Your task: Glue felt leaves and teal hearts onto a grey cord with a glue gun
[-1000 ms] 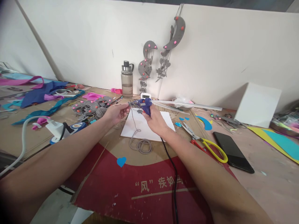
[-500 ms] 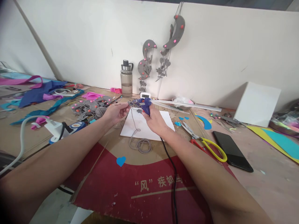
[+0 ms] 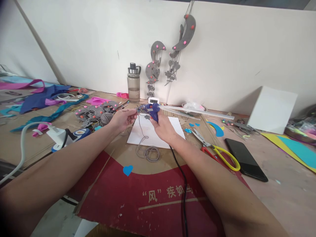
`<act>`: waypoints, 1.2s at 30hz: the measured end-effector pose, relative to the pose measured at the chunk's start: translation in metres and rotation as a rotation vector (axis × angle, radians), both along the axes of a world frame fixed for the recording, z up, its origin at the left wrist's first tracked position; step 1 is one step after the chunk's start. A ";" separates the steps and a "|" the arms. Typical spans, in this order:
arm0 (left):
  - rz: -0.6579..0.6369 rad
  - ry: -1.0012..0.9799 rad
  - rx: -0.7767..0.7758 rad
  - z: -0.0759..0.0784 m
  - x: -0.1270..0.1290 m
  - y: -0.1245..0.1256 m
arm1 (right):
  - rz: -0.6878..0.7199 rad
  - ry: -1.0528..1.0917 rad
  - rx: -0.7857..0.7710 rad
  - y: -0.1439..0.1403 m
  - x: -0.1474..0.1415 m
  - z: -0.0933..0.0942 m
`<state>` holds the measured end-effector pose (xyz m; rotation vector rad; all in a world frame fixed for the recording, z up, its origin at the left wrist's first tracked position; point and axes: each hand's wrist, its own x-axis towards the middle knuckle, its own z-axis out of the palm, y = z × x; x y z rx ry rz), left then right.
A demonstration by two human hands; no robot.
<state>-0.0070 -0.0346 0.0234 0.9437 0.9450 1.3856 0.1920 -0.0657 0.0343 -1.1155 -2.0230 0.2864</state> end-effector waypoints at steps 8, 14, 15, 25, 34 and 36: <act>0.029 -0.027 0.015 0.001 -0.001 0.000 | -0.017 -0.007 -0.011 0.000 0.000 0.000; 0.047 -0.021 0.013 0.002 -0.002 -0.001 | -0.043 -0.026 0.008 -0.001 0.000 0.000; 0.048 -0.021 0.015 0.002 -0.002 -0.001 | -0.047 -0.029 0.009 -0.001 0.000 0.000; 0.066 -0.008 0.019 0.001 -0.001 0.000 | -0.060 0.019 -0.022 -0.001 -0.001 -0.002; 0.164 0.029 -0.019 0.002 -0.001 -0.001 | 0.021 0.520 -0.332 0.017 0.005 -0.005; 0.176 0.041 -0.024 0.002 -0.001 -0.001 | -0.070 0.491 -0.369 0.025 0.014 -0.005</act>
